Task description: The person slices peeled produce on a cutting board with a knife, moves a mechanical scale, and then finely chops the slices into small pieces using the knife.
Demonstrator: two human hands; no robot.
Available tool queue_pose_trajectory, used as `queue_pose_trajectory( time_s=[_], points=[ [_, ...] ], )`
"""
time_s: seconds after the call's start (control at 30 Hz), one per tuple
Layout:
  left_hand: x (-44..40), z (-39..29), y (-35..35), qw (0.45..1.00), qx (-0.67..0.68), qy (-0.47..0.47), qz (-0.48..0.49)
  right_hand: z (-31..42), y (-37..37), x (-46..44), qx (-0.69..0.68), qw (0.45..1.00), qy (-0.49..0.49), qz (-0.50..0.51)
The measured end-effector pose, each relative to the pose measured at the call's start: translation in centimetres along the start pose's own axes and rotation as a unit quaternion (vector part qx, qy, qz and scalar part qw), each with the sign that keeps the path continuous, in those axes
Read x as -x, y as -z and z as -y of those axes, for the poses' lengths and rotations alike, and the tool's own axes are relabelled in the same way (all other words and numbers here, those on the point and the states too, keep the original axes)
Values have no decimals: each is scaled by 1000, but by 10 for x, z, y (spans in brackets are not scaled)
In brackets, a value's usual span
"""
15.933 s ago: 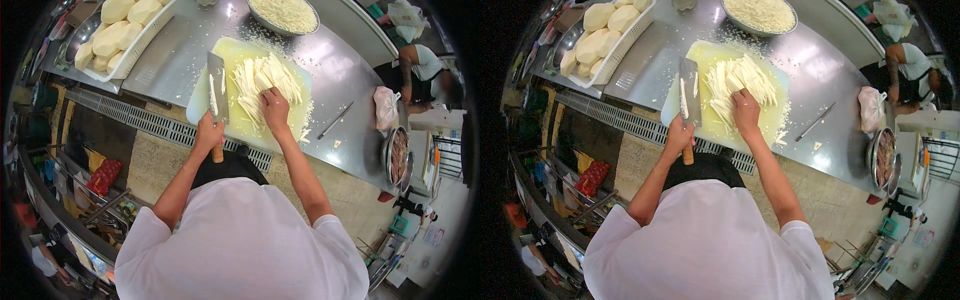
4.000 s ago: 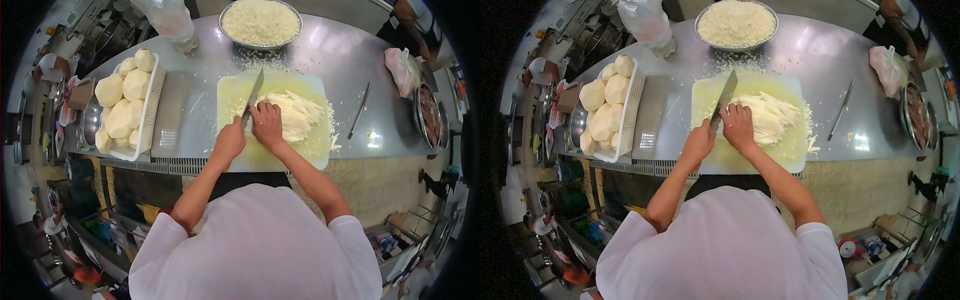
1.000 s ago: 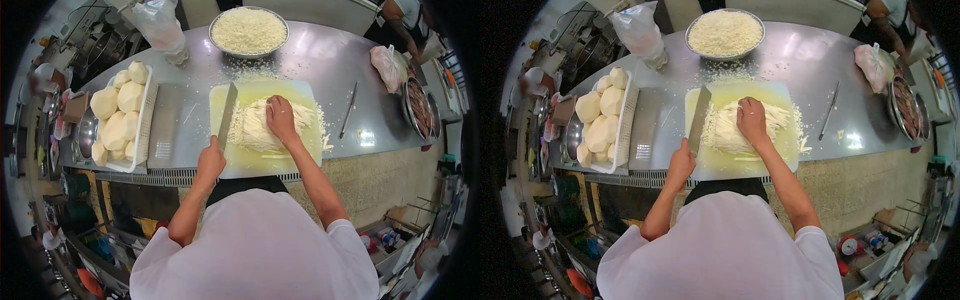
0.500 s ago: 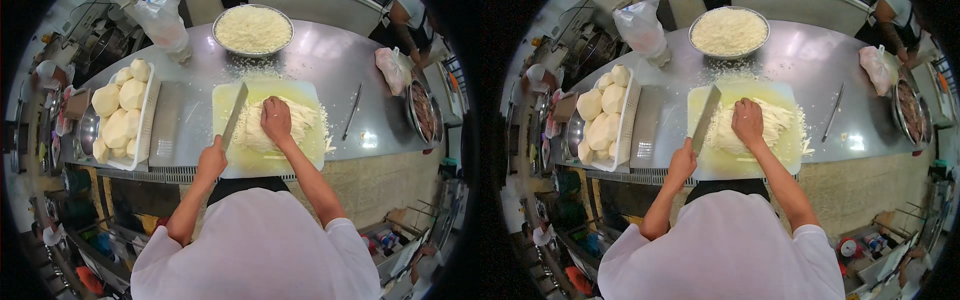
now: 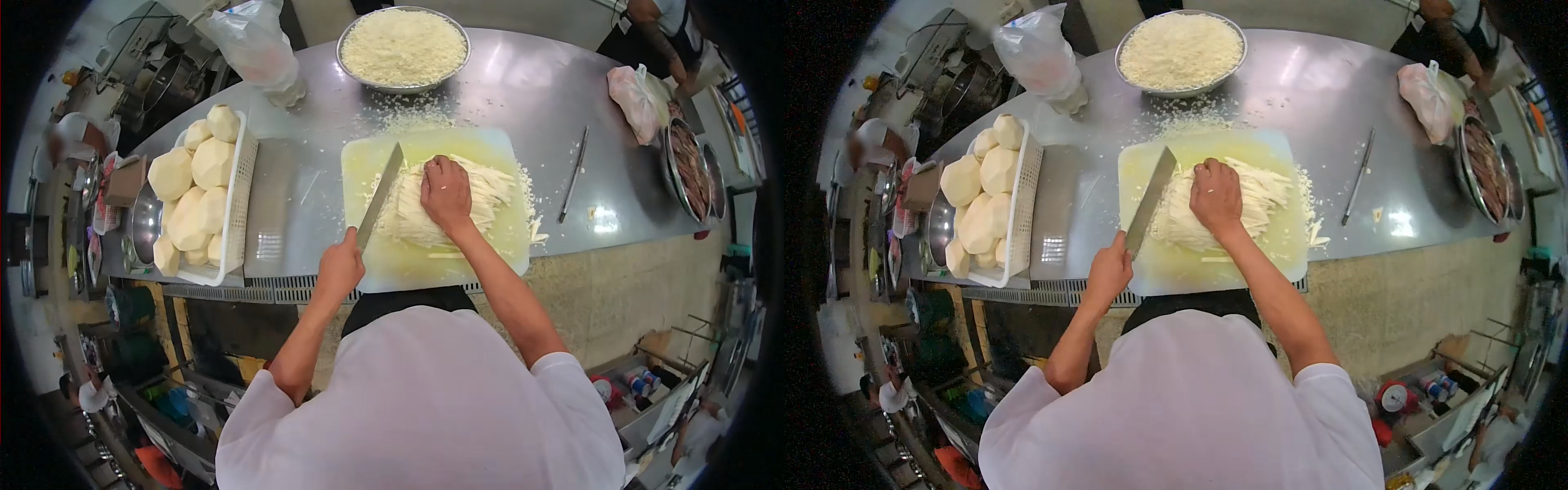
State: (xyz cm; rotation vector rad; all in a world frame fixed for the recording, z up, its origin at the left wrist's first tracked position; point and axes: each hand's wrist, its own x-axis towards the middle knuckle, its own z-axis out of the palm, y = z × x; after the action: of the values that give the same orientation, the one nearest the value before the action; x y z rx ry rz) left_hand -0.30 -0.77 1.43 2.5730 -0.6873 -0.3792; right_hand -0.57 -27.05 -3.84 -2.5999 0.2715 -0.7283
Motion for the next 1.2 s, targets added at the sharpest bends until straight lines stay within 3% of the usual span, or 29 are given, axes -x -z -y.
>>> queue_pose_trajectory(
  time_s=[0.57, 0.77, 0.87, 0.97, 1.03, 1.1, 1.2],
  points=[
    [3, 5, 14, 999, 34, 34, 15, -2, -1, 0, 14, 1000, 11, -16],
    [2, 6, 5, 999, 5, 52, 9, -3, 0, 2, -8, 1000, 22, -18],
    [1, -4, 21, 999, 26, 37, 17, -9, 7, 2, -58, 998, 8, 33],
    [1, -11, 8, 999, 42, 26, 2, 7, 7, 1, -74, 997, 21, 3],
    [-6, -14, -4, 999, 26, 11, -16, 12, 0, 6, -62, 997, 48, -29],
    [-22, -23, -4, 999, 34, 0, 41, 18, -2, 9, -21, 998, 57, -19],
    [-10, -38, 25, 999, 40, -4, 25, 17, -3, 5, 23, 999, 48, -1]
  ],
)
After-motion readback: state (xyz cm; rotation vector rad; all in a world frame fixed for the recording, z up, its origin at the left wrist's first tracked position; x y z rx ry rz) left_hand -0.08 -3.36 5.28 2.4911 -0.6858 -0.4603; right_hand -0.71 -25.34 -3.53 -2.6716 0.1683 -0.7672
